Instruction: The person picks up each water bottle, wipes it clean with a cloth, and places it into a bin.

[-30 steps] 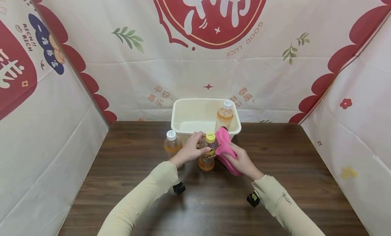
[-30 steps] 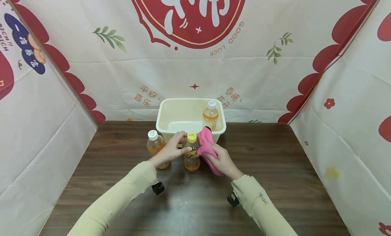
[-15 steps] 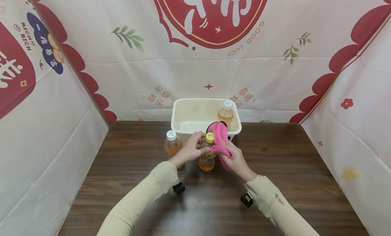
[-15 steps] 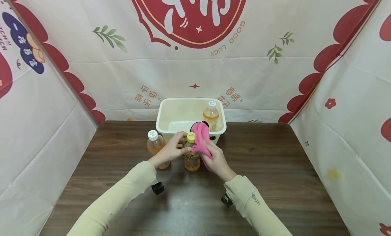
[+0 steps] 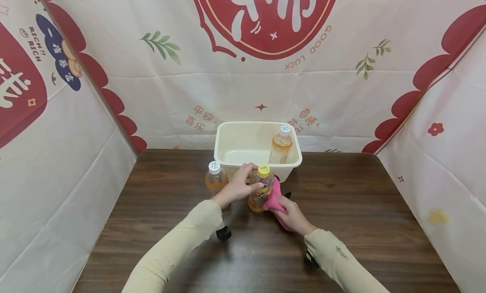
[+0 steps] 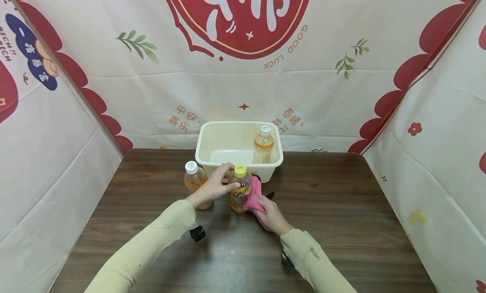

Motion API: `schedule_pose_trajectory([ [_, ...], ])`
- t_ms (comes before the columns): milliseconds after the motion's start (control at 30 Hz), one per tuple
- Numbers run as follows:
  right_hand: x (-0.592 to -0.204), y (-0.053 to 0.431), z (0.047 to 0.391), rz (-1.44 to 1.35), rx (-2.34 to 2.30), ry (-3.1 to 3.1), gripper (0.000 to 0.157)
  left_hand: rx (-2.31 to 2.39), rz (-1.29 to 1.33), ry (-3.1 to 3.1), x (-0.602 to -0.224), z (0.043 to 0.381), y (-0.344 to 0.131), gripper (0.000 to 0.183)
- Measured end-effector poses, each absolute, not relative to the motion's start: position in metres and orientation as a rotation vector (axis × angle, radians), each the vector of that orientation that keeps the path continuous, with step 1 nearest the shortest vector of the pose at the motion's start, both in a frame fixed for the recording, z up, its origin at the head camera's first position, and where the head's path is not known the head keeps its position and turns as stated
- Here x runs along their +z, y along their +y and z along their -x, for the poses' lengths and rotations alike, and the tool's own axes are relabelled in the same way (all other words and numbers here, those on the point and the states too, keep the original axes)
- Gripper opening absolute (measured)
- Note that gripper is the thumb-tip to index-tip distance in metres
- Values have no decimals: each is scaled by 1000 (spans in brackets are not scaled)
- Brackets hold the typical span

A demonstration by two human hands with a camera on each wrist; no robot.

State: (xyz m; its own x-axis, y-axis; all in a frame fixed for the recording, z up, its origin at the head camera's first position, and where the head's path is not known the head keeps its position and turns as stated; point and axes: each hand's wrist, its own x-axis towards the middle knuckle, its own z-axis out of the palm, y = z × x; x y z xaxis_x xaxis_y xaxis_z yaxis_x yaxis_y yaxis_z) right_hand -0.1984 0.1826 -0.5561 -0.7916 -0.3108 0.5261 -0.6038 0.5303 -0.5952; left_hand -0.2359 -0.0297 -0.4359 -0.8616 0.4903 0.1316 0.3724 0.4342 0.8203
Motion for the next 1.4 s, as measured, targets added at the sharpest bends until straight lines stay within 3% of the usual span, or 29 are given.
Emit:
schedule_pose_trajectory([
  [200,-573,186,199,-887,992,-2481,32,1398,-745,2550,-434,236,-30,37],
  [333,-566,186,196,-824,1044,-2498,31,1380,-725,2554,-434,237,-31,37],
  [533,-520,181,190,-674,1203,-2344,33,1394,-748,2551,-434,236,-33,36],
  [733,-465,177,204,-831,1196,-2199,37,1411,-744,2539,-434,237,-33,35],
  [867,-451,174,212,-899,1110,-2260,34,1420,-700,2515,-433,236,-34,36],
  [1167,-492,173,203,-813,1164,-2192,34,1379,-744,2533,-436,235,-33,36],
  [1400,-537,185,197,-852,1023,-2390,23,1354,-767,2545,-434,235,-31,37],
])
